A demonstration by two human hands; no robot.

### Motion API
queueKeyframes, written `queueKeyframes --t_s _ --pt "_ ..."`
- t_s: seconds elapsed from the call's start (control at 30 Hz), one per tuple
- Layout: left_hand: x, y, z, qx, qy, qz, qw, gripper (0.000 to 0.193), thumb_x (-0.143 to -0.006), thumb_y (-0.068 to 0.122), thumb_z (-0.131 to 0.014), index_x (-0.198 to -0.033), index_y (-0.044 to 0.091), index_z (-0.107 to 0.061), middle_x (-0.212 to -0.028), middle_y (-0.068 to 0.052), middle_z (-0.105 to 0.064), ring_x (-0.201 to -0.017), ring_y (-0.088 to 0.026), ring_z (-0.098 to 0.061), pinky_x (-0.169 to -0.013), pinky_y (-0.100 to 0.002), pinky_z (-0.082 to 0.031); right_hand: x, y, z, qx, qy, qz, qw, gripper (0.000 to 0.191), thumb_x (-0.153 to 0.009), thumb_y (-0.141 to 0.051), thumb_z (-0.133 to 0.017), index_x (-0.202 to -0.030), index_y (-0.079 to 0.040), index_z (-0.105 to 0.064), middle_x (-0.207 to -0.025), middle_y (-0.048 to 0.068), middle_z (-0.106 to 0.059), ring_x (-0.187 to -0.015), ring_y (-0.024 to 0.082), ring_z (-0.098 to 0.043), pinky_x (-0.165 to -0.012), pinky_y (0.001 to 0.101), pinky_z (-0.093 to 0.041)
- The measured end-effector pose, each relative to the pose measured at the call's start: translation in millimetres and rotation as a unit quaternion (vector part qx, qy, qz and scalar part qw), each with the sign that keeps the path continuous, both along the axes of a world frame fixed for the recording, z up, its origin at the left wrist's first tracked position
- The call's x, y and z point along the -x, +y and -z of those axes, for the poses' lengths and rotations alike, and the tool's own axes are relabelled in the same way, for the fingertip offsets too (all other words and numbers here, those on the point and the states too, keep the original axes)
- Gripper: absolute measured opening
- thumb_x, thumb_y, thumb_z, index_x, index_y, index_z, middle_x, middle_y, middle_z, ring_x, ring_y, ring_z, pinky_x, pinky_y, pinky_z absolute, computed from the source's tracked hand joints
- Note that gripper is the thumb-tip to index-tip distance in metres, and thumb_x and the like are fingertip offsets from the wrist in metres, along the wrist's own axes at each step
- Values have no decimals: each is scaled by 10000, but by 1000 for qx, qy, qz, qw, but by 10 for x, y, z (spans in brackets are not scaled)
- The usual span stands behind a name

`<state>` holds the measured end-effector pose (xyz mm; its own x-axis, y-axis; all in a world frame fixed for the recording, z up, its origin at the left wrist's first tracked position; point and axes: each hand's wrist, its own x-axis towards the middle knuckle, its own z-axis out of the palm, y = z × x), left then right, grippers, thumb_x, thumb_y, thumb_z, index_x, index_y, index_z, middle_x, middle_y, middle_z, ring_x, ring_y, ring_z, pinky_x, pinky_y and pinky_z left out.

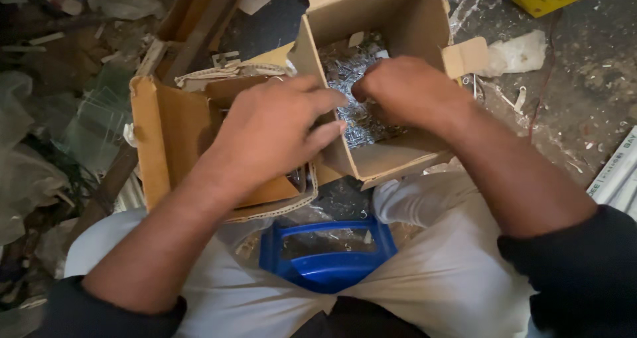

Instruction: The person sits on a low stool and sorts metal fasteners by hand between two cardboard boxes. They pick up handfuls of screws and nails, inspect them, and transfer them into the other box.

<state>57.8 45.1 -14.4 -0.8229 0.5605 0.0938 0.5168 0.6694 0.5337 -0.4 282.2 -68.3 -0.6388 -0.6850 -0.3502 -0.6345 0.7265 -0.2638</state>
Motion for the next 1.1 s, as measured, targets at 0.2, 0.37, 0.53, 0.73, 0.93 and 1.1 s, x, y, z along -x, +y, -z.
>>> queueKeyframes --t_s 0.2,0.37,0.53,0.73,0.93,1.1 --pt "-24 -23 29 -10 -23 -1 1000 286 -886 346 -735 -1114 173 -730 -982 -93 -698 -877 -362 -693 -752 -490 -541 45 8 500 -48 -20 -1 999 319 -819 -78 -752 -1126 -162 -738 -1140 153 -661 -1055 375 -671 -895 489 -547" --pt "-48 -6 43 -14 -33 -4 999 283 -869 338 -736 -1110 190 -712 -959 -105 -699 -882 -378 -694 -741 -501 -538 -27 28 619 -80 -9 -27 996 645 -642 -62 -812 -1259 -134 -639 -1293 139 -566 -1153 386 -586 -934 476 -545" --pt "-72 88 17 -28 -29 4 999 237 -874 315 -737 -1063 178 -696 -922 -107 -702 -882 -374 -699 -776 -502 -540 -97 34 577 -55 -21 -23 998 588 -671 -75 -792 -1236 -77 -628 -1303 122 -554 -1169 383 -566 -931 461 -557" --pt "-76 108 -22 -13 -52 -3 999 247 -850 329 -757 -1045 186 -707 -919 -116 -716 -887 -378 -696 -777 -498 -538 -111 -25 546 -38 -16 -45 998 421 -811 -110 -732 -1221 -93 -639 -1266 143 -609 -1149 389 -581 -947 471 -545" --pt "-51 58 -6 -33 -42 -19 998 233 -843 313 -762 -1041 201 -717 -937 -97 -728 -915 -361 -691 -796 -484 -538 -27 -81 493 12 12 -80 997 319 -829 -65 -665 -1145 -95 -696 -1108 193 -722 -995 382 -703 -843 469 -576" --pt "-5 13 -1 -26 -43 -24 998 250 -827 312 -772 -1053 216 -725 -951 -82 -729 -933 -342 -693 -793 -481 -537 128 -137 334 -28 2 7 1000 151 -812 -107 -739 -959 -120 -770 -968 172 -743 -930 379 -726 -827 472 -579"
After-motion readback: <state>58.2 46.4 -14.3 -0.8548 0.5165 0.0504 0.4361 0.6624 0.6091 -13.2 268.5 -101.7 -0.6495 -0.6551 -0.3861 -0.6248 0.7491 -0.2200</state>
